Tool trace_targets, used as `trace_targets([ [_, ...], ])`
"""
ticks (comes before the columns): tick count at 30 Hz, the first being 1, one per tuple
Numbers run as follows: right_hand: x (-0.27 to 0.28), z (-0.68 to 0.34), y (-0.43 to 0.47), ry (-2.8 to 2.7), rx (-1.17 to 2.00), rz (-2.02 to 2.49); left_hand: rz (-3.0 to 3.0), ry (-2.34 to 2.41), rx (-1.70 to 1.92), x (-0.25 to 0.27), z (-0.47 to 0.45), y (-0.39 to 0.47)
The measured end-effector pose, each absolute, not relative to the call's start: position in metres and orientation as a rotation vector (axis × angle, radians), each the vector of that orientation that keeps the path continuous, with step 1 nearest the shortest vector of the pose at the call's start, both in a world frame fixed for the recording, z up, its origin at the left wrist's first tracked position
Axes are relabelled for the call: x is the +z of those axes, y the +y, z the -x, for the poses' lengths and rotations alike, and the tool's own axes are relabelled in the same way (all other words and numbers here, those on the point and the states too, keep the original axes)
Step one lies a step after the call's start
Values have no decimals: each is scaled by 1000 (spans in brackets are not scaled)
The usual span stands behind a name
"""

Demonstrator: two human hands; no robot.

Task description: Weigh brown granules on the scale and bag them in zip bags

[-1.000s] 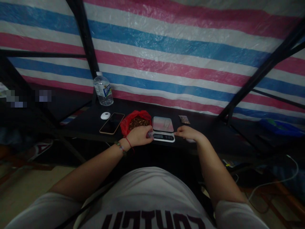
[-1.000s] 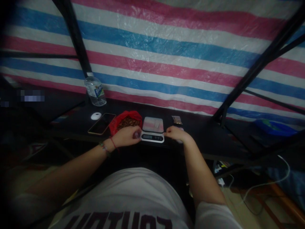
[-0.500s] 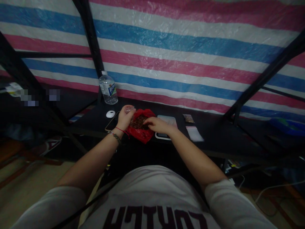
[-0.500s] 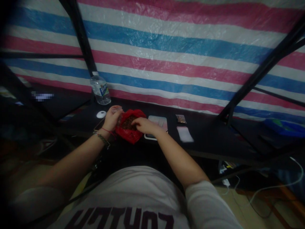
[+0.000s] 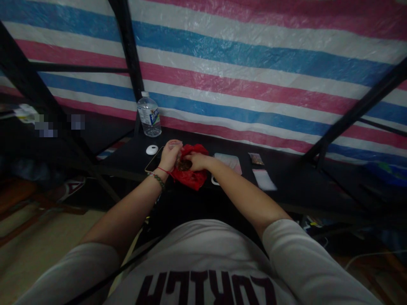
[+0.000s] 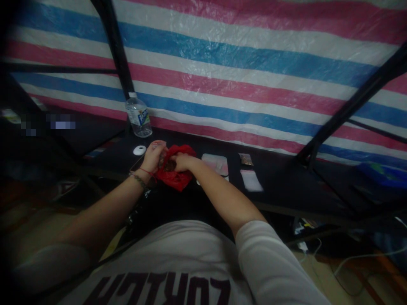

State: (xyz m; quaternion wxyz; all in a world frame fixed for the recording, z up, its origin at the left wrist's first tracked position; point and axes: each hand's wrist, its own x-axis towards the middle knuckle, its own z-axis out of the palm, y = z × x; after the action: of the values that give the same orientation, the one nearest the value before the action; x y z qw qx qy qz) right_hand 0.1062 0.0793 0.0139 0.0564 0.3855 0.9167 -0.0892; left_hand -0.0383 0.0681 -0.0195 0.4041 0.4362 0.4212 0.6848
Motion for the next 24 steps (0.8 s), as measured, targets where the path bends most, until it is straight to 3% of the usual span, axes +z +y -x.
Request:
trace_targets([
  [6, 12, -111, 88, 2819, -190, -1135, -1059, 1017, 1730, -20, 36, 65],
  [24, 23, -116, 104, 2897, -429, -1231, -840, 920, 1882, -30, 20, 65],
])
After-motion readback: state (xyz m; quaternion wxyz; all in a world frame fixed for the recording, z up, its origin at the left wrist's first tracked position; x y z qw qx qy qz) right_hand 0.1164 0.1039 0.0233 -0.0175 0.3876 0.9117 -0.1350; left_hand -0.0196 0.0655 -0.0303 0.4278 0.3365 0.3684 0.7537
